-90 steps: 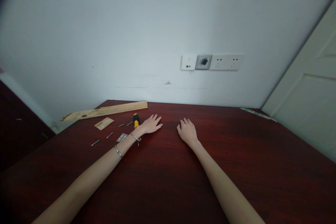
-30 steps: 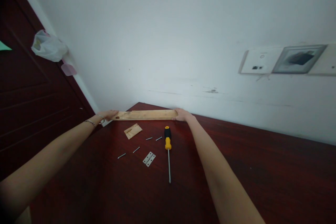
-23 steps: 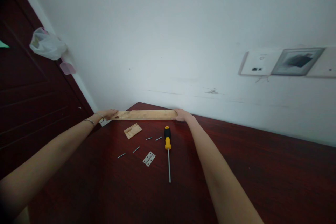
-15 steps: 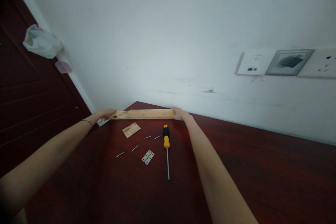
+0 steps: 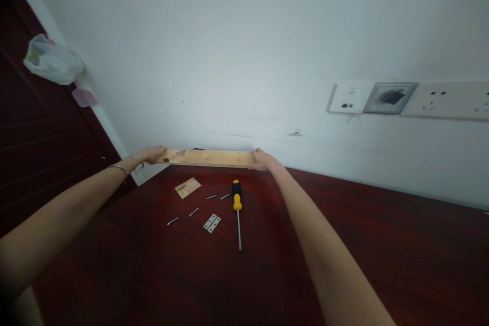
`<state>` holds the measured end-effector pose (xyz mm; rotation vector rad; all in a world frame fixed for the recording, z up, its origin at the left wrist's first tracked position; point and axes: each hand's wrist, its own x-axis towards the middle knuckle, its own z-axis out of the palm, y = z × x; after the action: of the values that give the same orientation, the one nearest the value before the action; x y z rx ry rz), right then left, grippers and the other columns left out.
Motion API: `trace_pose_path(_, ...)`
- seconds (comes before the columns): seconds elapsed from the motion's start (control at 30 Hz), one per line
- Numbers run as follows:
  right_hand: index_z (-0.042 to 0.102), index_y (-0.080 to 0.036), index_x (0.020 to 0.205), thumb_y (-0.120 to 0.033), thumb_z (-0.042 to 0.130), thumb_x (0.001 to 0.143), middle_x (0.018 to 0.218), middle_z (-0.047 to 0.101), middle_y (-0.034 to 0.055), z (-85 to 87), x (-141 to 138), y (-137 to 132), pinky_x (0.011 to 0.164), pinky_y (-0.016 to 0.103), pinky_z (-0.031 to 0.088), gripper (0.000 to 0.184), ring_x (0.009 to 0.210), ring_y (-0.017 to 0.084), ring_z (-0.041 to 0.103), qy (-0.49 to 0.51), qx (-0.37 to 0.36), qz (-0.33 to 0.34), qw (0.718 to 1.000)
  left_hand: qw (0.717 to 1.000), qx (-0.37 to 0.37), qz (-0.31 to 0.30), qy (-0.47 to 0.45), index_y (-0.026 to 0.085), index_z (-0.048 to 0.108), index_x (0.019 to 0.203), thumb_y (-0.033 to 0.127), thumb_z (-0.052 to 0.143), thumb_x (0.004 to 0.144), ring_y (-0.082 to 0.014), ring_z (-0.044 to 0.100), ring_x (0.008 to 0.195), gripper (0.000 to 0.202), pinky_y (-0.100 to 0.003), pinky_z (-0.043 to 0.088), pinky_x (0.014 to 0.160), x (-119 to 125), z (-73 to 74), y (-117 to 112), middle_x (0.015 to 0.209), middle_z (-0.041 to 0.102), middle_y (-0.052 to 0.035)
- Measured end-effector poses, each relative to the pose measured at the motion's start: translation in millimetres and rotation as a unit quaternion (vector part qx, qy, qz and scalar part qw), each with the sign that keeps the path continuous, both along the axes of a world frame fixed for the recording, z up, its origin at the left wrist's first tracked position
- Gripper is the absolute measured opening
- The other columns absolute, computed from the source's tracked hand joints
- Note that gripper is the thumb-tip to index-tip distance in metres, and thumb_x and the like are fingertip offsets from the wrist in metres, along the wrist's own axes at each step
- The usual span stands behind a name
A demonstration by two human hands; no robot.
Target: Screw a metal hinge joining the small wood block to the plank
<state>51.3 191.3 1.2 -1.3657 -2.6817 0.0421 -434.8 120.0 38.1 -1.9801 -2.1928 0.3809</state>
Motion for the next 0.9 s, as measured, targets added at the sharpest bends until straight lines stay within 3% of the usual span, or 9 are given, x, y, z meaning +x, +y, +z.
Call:
trace_pose_path(0.1, 0.046, -0.011, 0.135, -0.051, 0.071, 0.076, 0.132, 0.05, 0.0201, 23.9, 27.4, -20.6, 0.097, 0.036, 0.046, 0.076, 0.112, 0.031, 0.059, -0.002, 0.034, -0.009, 0.999, 1.0, -0.001, -0.017, 0.021, 0.009, 0.046, 0.125, 0.028, 0.056, 0.089, -0.0252, 0.044, 0.122, 0.042, -0.036, 0.034, 0.103, 13.8, 20.5, 9.5, 0.136, 0.049, -0.0164)
trace_pose_path(0.2, 0.039, -0.005, 0.139, -0.057, 0.07, 0.072, 0.132, 0.048, 0.0239, 45.2, 58.4, -50.4, 0.095, 0.04, 0.046, 0.09, 0.108, 0.035, 0.06, -0.007, 0.067, -0.023, 0.997, 0.997, -0.002, -0.057, 0.056, 0.012, 0.046, 0.128, 0.031, 0.055, 0.089, -0.0251, 0.045, 0.123, 0.044, -0.035, 0.035, 0.101, 36.6, 42.0, 18.5, 0.137, 0.048, -0.016)
trace_pose_path(0.3, 0.044, -0.003, 0.134, -0.06, 0.066, 0.073, 0.123, 0.053, 0.0239, 59.0, 87.8, -93.4, 0.093, 0.042, 0.046, 0.087, 0.104, 0.035, 0.061, -0.021, 0.09, -0.026, 0.995, 0.989, 0.017, -0.119, 0.091, 0.013, 0.048, 0.125, 0.032, 0.056, 0.087, -0.0268, 0.05, 0.121, 0.043, -0.035, 0.037, 0.099, 66.6, 63.0, 25.3, 0.132, 0.052, -0.0166)
trace_pose_path(0.43, 0.047, 0.0, 0.13, -0.063, 0.059, 0.078, 0.112, 0.056, 0.0223, 63.5, 120.2, -167.8, 0.09, 0.042, 0.048, 0.083, 0.097, 0.033, 0.062, -0.029, 0.154, -0.044, 0.987, 0.973, 0.039, -0.195, 0.114, 0.015, 0.046, 0.131, 0.025, 0.056, 0.084, -0.028, 0.049, 0.125, 0.049, -0.037, 0.037, 0.099, 110.1, 81.6, 36.9, 0.136, 0.05, -0.0175)
trace_pose_path(0.63, 0.051, -0.003, 0.129, -0.059, 0.062, 0.076, 0.103, 0.056, 0.0176, 52.1, 153.0, -287.3, 0.081, 0.041, 0.053, 0.078, 0.095, 0.032, 0.061, -0.019, 0.207, -0.147, 0.967, 0.934, 0.055, -0.331, 0.121, 0.017, 0.043, 0.134, 0.012, 0.056, 0.079, -0.0253, 0.045, 0.128, 0.056, -0.036, 0.035, 0.101, 195.4, 83.8, 55.9, 0.141, 0.048, -0.0145)
trace_pose_path(0.77, 0.058, -0.009, 0.116, -0.057, 0.061, 0.077, 0.095, 0.054, 0.0125, 36.5, 169.1, -357.9, 0.073, 0.04, 0.054, 0.062, 0.084, 0.028, 0.062, -0.02, 0.229, -0.22, 0.948, 0.9, 0.057, -0.416, 0.117, 0.018, 0.042, 0.133, 0.01, 0.056, 0.08, -0.0239, 0.043, 0.13, 0.055, -0.036, 0.034, 0.102, 270.5, 78.3, 53.1, 0.141, 0.047, -0.0147)
trace_pose_path(0.9, 0.057, -0.014, 0.114, -0.051, 0.064, 0.074, 0.089, 0.052, 0.0084, 13.8, 180.6, -416.4, 0.067, 0.038, 0.054, 0.055, 0.074, 0.024, 0.06, 0.0, 0.253, -0.302, 0.919, 0.862, 0.069, -0.492, 0.104, 0.019, 0.043, 0.131, 0.008, 0.058, 0.079, -0.0221, 0.044, 0.129, 0.055, -0.036, 0.032, 0.103, 342.4, 66.1, 47.2, 0.139, 0.049, -0.013)
